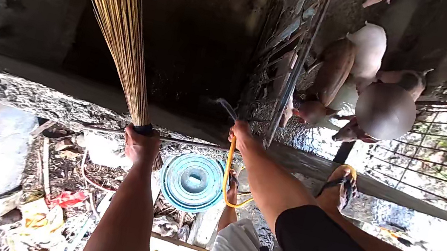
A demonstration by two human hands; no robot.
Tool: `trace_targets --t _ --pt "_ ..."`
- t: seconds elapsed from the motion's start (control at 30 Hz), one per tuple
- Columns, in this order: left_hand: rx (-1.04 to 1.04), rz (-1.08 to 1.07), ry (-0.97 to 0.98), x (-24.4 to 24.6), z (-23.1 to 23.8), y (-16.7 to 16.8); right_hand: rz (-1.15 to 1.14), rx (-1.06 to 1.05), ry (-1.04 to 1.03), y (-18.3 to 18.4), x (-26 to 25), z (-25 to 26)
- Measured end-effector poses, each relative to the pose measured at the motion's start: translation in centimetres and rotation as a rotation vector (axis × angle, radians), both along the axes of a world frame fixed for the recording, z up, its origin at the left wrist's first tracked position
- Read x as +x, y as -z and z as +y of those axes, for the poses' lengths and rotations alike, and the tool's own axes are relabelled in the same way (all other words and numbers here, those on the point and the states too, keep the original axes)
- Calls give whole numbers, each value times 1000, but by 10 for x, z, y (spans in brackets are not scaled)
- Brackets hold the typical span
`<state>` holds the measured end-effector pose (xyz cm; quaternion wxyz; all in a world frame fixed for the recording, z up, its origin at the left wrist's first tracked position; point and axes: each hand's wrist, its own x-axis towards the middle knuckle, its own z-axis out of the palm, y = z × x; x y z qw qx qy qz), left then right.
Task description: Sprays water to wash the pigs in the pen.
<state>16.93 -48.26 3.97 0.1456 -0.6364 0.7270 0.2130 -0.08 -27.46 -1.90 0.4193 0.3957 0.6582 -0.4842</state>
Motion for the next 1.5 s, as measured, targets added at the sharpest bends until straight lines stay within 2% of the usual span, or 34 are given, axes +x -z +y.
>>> trace_targets --t 0.13,0.33,0.57,0.7,0.83,1.03,1.17,1.23,1.33,1.5 --pt "-3 2 0 1 -1 3 135 -9 55 -5 0 1" --pt "-10 30 -3 0 0 1 394 -235 -96 -21 8 0" --pt "-27 43 13 2 4 2 469 -385 85 -98 -45 8" --pt "-11 54 14 6 4 4 450 -341 13 -139 -75 33" --pt "2 70 4 5 3 1 497 -260 -78 -195 -96 76" --pt "-37 118 10 8 8 2 532 -191 -49 -278 -102 130" --pt "21 81 18 1 6 -13 541 -241 -28 -309 -92 150" --pt "82 74 22 4 19 -27 541 -265 -14 -319 -91 157" --pt "108 149 34 21 66 -54 554 -279 -7 -339 -96 169" --pt "258 215 42 37 129 -82 616 -223 -62 -383 -139 199"
